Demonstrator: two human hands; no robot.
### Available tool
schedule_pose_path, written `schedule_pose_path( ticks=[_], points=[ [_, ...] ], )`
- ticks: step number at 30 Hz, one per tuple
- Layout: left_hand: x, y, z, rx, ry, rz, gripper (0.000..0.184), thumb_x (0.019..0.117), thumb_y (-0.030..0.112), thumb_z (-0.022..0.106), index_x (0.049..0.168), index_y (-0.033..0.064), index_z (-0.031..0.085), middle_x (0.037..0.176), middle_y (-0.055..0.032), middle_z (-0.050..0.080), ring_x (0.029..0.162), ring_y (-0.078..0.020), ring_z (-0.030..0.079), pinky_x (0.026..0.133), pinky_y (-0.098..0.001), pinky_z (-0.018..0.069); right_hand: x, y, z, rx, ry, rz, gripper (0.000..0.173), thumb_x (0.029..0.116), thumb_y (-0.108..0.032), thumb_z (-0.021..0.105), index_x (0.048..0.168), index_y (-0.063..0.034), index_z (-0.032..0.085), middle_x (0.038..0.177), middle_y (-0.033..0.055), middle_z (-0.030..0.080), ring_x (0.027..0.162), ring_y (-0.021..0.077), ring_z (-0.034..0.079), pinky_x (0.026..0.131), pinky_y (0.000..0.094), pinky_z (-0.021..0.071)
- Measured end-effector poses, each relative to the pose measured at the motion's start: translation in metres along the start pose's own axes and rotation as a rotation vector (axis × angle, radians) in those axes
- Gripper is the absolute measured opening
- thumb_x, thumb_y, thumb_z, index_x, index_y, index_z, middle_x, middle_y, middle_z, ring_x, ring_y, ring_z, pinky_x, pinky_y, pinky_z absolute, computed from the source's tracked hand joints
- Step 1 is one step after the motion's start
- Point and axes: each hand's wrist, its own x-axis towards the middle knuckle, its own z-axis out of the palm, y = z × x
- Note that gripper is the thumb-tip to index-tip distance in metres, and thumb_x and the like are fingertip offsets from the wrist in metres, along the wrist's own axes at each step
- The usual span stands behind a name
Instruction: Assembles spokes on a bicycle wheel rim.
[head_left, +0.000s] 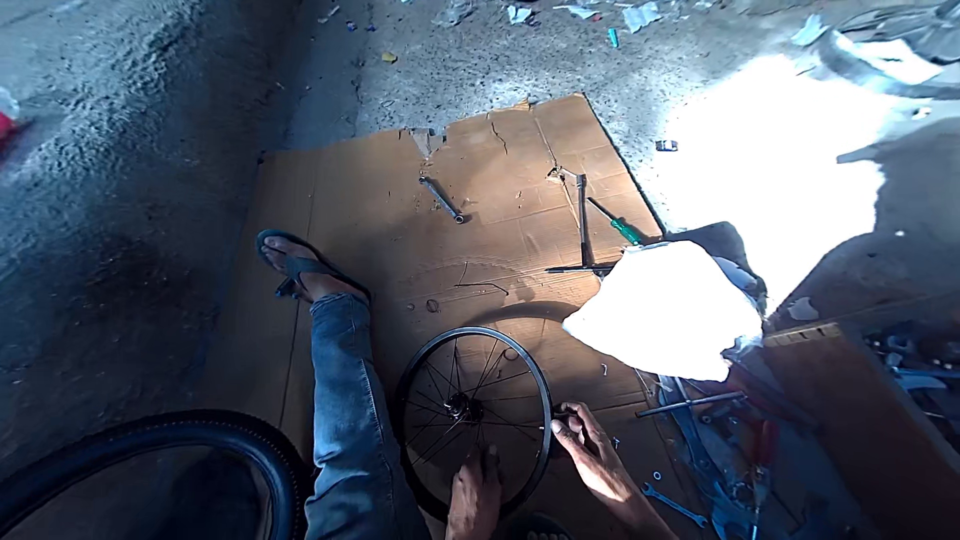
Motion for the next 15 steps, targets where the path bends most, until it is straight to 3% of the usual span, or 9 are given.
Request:
schedule_pose_path(
  ticks=[4,8,10,12,15],
  points=[
    [-0.003,-0.003,0.009,0.061,-0.036,0.102,0.046,0.1101,0.034,0.034,0.125,0.0020,0.063,0.096,-0.0140,0.072,0.089,-0.0280,0.071,0.085,-0.0521,0.0568,0.012,-0.005,-0.020,-0.010,-0.136,0.035,0.043,0.0990,-0.032,0.066,0.130,-0.0049,0.055,0.113,0.0069,0.066,0.101,0.0148,0.066,0.087,0.0321,0.0576],
    [0.004,-0.006,-0.003,-0.168,-0.300,0.166,0.041,0.1109,0.032,0.035,0.126,0.0043,0.062,0.103,-0.0041,0.074,0.092,-0.0138,0.072,0.088,-0.0373,0.0604,0.022,-0.017,-0.031,-0.093,-0.118,0.073,0.043,0.0994,-0.035,0.065,0.131,-0.0077,0.057,0.116,0.0059,0.066,0.104,0.0139,0.066,0.089,0.0317,0.0574],
    [0.007,-0.005,-0.010,-0.292,-0.399,0.156,0.040,0.1113,0.030,0.035,0.128,0.0032,0.059,0.107,-0.0049,0.074,0.095,-0.0141,0.072,0.089,-0.0351,0.0601,0.025,-0.017,-0.030,0.053,-0.068,0.106,0.039,0.0984,-0.029,0.066,0.128,-0.0051,0.059,0.114,0.0091,0.066,0.099,0.0180,0.067,0.086,0.0349,0.0581],
    [0.010,-0.006,-0.015,-0.327,-0.464,0.120,0.041,0.1104,0.031,0.035,0.130,0.0053,0.059,0.112,-0.0059,0.073,0.099,-0.0172,0.071,0.089,-0.0378,0.0598,0.024,-0.014,-0.028,0.226,-0.060,0.172,0.037,0.1012,-0.026,0.061,0.129,-0.0023,0.060,0.120,0.0153,0.067,0.098,0.0283,0.072,0.080,0.0441,0.0643],
    [0.012,-0.009,-0.020,-0.322,-0.534,0.133,0.039,0.1097,0.030,0.039,0.133,0.0045,0.058,0.119,-0.0082,0.072,0.108,-0.0195,0.071,0.096,-0.0405,0.0591,0.019,0.001,-0.027,0.359,-0.105,0.218,0.034,0.1057,-0.019,0.051,0.131,0.0008,0.060,0.123,0.0197,0.068,0.100,0.0342,0.072,0.084,0.0492,0.0639]
  ],
)
